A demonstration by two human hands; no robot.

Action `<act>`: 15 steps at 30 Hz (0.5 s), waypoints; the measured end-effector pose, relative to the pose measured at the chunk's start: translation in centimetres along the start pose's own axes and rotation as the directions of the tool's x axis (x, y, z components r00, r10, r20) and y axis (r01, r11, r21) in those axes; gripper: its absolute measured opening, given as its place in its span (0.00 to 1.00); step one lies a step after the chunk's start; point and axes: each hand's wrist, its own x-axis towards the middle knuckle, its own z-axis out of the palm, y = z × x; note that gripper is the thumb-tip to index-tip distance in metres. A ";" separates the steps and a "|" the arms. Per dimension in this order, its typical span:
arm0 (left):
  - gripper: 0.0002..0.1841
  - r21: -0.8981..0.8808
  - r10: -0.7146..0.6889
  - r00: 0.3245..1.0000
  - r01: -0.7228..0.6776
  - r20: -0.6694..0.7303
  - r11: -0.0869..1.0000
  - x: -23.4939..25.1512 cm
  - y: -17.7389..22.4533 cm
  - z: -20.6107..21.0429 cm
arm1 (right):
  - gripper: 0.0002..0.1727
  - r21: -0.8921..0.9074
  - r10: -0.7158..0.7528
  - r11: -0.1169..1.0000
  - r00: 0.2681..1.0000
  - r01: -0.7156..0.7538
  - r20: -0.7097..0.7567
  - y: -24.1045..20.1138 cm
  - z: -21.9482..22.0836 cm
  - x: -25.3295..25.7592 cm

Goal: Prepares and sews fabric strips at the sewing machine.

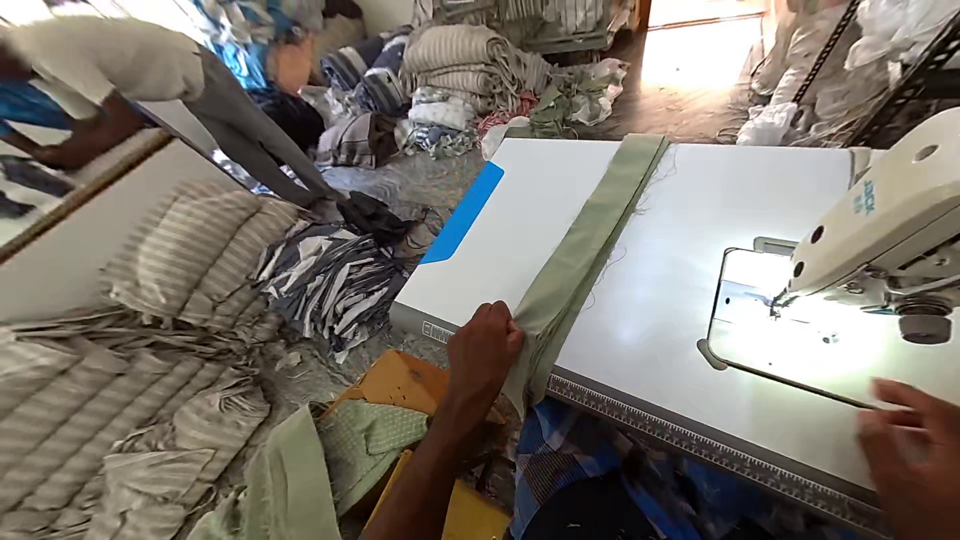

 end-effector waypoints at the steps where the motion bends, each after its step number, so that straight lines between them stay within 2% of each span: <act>1: 0.08 -0.020 -0.014 1.000 0.014 -0.006 1.000 0.2 -0.2 -0.6 | 0.27 0.059 -0.043 0.997 0.998 0.041 0.036 -1.6 1.3 0.1; 4: 0.08 -0.026 -0.040 0.998 0.039 -0.056 0.999 0.3 -0.7 -2.2 | 0.23 0.194 -0.211 0.962 0.975 0.194 0.072 -7.5 6.0 0.0; 6: 0.07 -0.030 -0.017 0.996 0.015 -0.085 0.999 -0.8 -0.8 -4.4 | 0.20 0.276 -0.358 0.902 0.932 0.331 0.052 -11.7 8.6 -0.1; 8: 0.05 -0.135 0.003 0.996 -0.016 -0.091 0.991 -2.1 -0.9 -7.9 | 0.19 0.382 -0.472 0.825 0.880 0.417 0.059 -15.7 9.4 -0.4; 10: 0.02 -0.314 -0.039 0.998 0.021 -0.051 0.949 -2.3 -2.2 -10.2 | 0.19 0.469 -0.548 0.751 0.835 0.464 0.051 -18.7 9.7 -0.2; 13: 0.04 -0.280 -0.087 0.993 0.105 0.076 0.954 -2.5 -4.9 -10.8 | 0.18 0.521 -0.588 0.717 0.804 0.463 0.095 -20.7 10.2 -0.1; 15: 0.02 -0.344 0.008 0.992 0.035 0.124 0.938 -3.0 -5.1 -11.9 | 0.18 0.555 -0.606 0.691 0.789 0.463 0.096 -21.1 10.1 0.5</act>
